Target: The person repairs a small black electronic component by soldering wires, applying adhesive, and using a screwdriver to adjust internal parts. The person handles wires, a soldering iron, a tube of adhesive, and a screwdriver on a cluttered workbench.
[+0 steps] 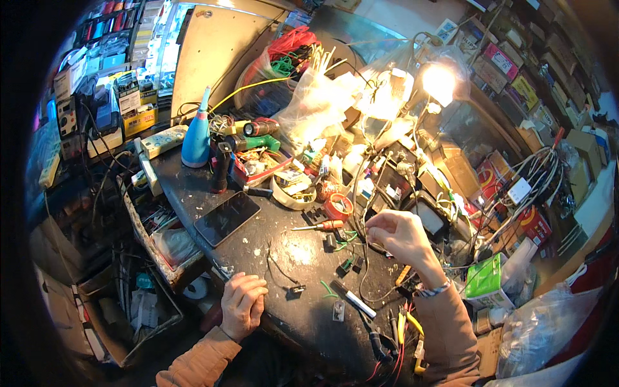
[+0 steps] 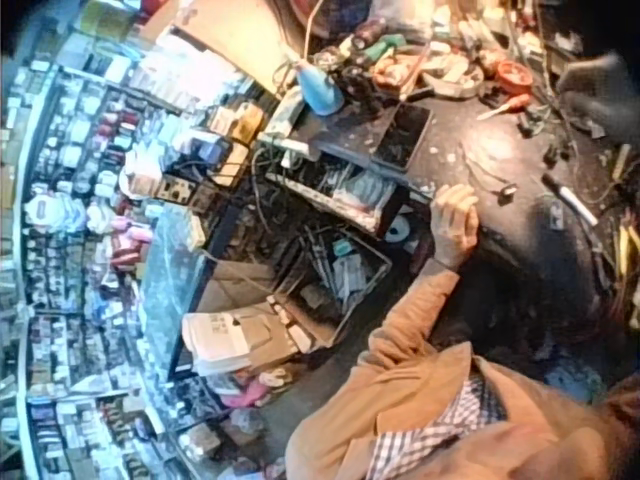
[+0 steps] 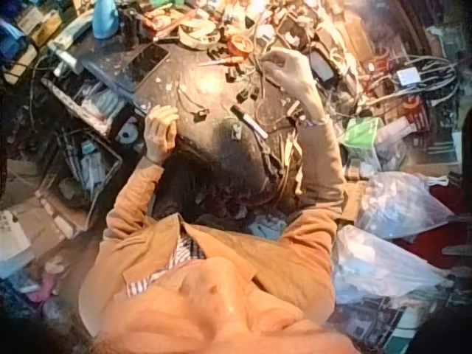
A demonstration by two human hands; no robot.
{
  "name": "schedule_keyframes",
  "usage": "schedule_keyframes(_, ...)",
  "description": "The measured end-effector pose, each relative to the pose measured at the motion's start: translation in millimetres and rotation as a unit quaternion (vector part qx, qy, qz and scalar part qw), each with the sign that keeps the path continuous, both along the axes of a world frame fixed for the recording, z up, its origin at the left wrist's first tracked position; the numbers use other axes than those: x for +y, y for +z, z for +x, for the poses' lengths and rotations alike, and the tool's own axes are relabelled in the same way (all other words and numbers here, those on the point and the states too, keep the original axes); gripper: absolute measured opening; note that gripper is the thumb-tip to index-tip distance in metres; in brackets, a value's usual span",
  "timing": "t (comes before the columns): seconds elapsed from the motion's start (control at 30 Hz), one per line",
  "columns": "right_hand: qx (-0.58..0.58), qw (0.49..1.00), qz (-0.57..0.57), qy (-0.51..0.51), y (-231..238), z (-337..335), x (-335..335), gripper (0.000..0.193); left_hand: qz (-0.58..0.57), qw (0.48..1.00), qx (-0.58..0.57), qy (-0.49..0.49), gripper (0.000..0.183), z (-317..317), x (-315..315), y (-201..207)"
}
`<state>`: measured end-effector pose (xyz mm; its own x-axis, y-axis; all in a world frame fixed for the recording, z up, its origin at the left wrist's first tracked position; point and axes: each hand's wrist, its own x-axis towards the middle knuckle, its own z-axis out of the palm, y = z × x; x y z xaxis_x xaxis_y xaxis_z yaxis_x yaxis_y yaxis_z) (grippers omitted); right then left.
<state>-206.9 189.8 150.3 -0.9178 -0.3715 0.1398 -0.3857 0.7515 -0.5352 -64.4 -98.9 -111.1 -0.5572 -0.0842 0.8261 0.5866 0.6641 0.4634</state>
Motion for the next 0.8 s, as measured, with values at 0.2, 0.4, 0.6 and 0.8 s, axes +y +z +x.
schedule_keyframes(0.2,0.050,0.998,0.039,-0.008,-15,-106,-28,0.017,-0.002,1.000,0.003,0.000,0.020,-1,-1,-9)
schedule_keyframes(0.4,0.131,0.986,0.101,-0.025,-33,-193,-63,0.019,-0.010,1.000,-0.010,-0.001,0.022,1,-3,-8)
schedule_keyframes(0.6,-0.031,0.991,-0.120,-0.057,-51,-286,-97,0.027,-0.012,0.999,-0.031,-0.002,0.022,3,-3,-11)
schedule_keyframes(0.8,-0.071,0.976,-0.152,-0.142,-96,-412,-128,0.035,-0.002,1.000,-0.023,-0.021,0.022,3,-7,-8)
